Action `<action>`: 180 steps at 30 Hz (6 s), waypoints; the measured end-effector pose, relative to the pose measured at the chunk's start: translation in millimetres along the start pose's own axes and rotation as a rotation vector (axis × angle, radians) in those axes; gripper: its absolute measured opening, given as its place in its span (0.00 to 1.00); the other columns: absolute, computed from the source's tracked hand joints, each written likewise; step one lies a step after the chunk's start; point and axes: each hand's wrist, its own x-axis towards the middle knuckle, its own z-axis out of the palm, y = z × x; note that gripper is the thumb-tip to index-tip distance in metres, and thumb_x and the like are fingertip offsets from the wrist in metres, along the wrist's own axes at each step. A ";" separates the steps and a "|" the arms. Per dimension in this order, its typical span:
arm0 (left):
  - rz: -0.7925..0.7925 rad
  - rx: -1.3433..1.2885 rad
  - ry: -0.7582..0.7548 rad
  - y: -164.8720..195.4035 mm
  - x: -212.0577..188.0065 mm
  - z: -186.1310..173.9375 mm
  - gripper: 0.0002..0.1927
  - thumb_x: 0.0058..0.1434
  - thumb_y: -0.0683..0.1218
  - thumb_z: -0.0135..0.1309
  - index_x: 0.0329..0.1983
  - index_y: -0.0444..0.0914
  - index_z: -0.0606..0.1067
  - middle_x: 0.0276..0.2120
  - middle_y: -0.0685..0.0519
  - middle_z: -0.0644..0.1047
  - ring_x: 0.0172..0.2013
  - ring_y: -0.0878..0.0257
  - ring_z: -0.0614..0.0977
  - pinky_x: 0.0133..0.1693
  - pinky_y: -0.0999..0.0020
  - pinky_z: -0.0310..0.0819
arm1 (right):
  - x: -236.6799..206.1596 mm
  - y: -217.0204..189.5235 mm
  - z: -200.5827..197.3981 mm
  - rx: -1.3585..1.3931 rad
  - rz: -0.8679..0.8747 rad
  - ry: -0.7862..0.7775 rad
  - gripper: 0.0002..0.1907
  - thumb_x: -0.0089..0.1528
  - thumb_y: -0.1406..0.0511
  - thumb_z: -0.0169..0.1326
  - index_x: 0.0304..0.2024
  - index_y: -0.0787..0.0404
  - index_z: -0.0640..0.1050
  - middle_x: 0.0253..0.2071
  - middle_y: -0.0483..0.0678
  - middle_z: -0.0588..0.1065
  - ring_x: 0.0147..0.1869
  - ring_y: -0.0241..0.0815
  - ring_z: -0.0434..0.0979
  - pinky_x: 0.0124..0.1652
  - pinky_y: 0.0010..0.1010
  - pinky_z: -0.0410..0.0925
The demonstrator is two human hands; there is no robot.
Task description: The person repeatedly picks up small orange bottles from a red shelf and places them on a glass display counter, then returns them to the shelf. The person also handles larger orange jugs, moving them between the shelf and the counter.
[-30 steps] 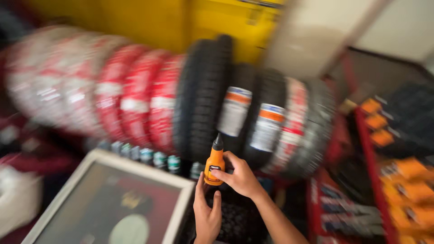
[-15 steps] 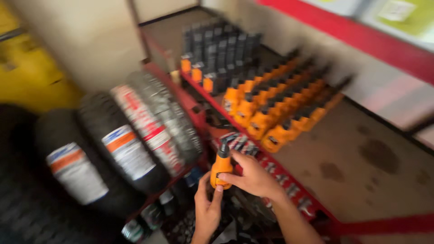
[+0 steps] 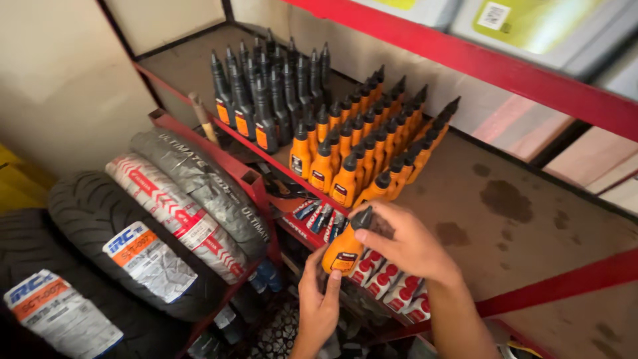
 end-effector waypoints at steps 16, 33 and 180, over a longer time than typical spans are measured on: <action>0.024 0.090 0.253 -4.5 -11.9 -71.7 0.31 0.67 0.40 0.49 0.72 0.31 0.57 0.61 0.40 0.73 0.57 0.55 0.78 0.61 0.62 0.66 | 220.3 -7.6 -120.6 -0.501 -0.264 0.645 0.08 0.71 0.67 0.55 0.50 0.65 0.78 0.44 0.51 0.81 0.44 0.46 0.83 0.45 0.39 0.73; 0.028 0.089 0.525 -168.1 32.9 -129.5 0.32 0.64 0.42 0.52 0.70 0.30 0.60 0.56 0.36 0.77 0.53 0.51 0.82 0.56 0.62 0.70 | 392.3 128.6 -233.6 -0.927 0.048 0.734 0.13 0.66 0.67 0.54 0.51 0.67 0.77 0.46 0.58 0.79 0.47 0.54 0.81 0.47 0.44 0.72; 0.221 0.314 0.835 -40.7 -95.8 -137.3 0.45 0.62 0.36 0.51 0.79 0.33 0.45 0.71 0.36 0.61 0.61 0.49 0.73 0.56 0.59 0.71 | 240.6 64.7 -153.8 -1.123 -0.379 0.729 0.18 0.66 0.71 0.55 0.59 0.65 0.74 0.50 0.65 0.76 0.53 0.69 0.75 0.48 0.54 0.68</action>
